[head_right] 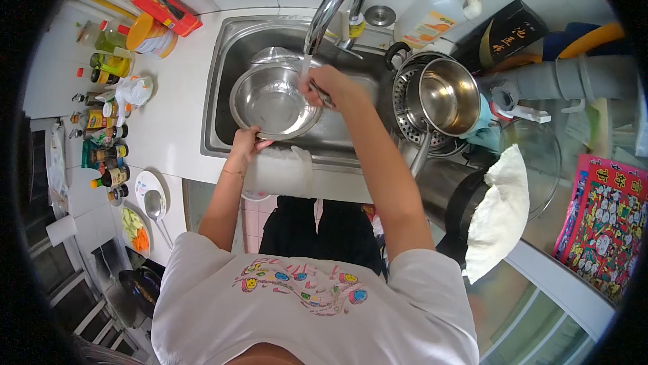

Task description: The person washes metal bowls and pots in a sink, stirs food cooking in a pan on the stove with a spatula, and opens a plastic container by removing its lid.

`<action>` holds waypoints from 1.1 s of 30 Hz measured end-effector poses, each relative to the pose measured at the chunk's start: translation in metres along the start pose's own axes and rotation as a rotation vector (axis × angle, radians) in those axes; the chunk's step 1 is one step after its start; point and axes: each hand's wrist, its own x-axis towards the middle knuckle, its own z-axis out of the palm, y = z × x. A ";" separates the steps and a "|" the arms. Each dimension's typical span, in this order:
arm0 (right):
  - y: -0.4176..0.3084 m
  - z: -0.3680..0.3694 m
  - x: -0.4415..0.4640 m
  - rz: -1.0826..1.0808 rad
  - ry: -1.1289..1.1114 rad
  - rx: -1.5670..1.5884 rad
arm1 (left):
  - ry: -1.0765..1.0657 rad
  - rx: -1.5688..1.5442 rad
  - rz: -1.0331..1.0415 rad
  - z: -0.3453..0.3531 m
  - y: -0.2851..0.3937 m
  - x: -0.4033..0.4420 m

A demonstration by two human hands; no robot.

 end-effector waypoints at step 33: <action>0.162 -0.005 -0.065 -0.281 0.545 -1.071 | -0.045 0.318 0.216 0.008 0.000 0.020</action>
